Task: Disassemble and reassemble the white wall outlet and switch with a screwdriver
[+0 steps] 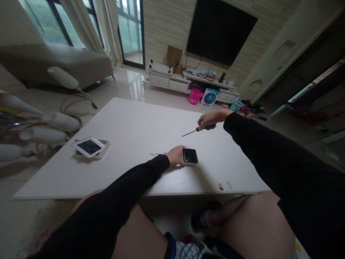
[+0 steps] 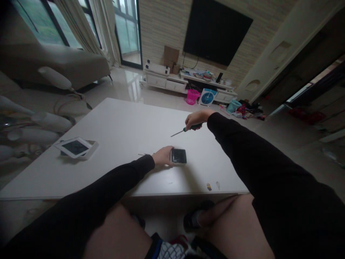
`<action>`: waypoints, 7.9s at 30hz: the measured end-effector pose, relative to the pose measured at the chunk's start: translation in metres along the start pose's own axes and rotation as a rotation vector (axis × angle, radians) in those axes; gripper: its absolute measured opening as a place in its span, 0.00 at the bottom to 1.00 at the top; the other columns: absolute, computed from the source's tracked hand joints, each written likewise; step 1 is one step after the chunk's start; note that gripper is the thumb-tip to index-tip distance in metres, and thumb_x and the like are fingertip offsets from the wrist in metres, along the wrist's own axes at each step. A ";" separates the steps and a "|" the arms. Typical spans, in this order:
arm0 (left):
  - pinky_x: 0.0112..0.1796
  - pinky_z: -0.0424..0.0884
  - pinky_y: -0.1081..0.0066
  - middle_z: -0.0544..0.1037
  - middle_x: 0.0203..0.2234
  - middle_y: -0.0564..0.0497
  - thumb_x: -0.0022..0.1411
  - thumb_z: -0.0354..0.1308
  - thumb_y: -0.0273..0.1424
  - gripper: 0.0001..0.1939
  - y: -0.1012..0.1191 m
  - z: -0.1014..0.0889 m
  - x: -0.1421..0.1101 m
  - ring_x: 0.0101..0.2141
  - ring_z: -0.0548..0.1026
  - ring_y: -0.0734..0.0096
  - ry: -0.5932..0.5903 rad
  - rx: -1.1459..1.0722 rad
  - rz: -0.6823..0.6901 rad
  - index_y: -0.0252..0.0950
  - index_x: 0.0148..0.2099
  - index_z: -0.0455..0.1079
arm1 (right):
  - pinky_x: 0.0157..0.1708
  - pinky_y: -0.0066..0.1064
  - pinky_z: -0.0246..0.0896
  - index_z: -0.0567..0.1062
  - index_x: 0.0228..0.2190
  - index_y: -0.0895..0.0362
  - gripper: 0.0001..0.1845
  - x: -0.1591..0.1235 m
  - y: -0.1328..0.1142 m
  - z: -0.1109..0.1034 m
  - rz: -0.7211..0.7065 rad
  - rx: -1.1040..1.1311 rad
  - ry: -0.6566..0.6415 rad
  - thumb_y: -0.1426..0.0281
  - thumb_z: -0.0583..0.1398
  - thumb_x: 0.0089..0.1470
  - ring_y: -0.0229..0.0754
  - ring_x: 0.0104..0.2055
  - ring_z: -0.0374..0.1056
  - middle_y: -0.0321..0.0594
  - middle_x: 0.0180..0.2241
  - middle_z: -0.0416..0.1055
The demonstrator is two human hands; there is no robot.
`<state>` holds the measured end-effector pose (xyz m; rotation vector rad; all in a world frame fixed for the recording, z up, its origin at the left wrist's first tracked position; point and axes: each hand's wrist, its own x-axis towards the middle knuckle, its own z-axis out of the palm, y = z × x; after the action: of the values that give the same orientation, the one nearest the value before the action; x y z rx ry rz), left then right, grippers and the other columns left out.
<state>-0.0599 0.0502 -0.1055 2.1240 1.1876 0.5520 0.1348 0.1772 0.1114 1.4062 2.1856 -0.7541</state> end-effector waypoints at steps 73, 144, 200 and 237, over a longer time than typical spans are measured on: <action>0.50 0.77 0.60 0.80 0.49 0.47 0.53 0.71 0.32 0.34 0.014 -0.071 -0.033 0.46 0.80 0.60 0.147 -0.031 0.134 0.39 0.61 0.65 | 0.43 0.39 0.75 0.74 0.45 0.50 0.15 0.025 0.007 0.206 -0.684 0.765 0.774 0.63 0.68 0.58 0.43 0.43 0.74 0.40 0.46 0.71; 0.60 0.69 0.48 0.64 0.56 0.44 0.46 0.70 0.23 0.45 0.004 0.018 0.046 0.57 0.69 0.52 0.384 -0.304 0.095 0.41 0.65 0.57 | 0.66 0.56 0.58 0.80 0.43 0.46 0.25 0.065 0.063 0.221 -0.648 0.916 0.948 0.69 0.78 0.42 0.57 0.61 0.69 0.42 0.50 0.79; 0.60 0.70 0.50 0.64 0.54 0.46 0.50 0.76 0.25 0.36 0.007 0.020 0.046 0.57 0.68 0.55 0.401 -0.253 0.167 0.44 0.58 0.64 | 0.56 0.45 0.68 0.78 0.44 0.46 0.16 0.068 0.052 0.229 -0.574 1.151 0.868 0.69 0.71 0.53 0.52 0.62 0.67 0.42 0.54 0.70; 0.64 0.66 0.46 0.63 0.56 0.46 0.56 0.72 0.28 0.31 0.009 0.018 0.043 0.60 0.67 0.54 0.320 -0.300 0.140 0.45 0.59 0.65 | 0.45 0.41 0.69 0.76 0.44 0.48 0.14 0.072 0.051 0.231 -0.428 1.261 0.902 0.62 0.69 0.58 0.49 0.50 0.72 0.41 0.47 0.75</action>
<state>-0.0218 0.0781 -0.1098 1.9140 1.0464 1.0949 0.1684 0.0943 -0.1190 2.1115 2.8215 -2.2957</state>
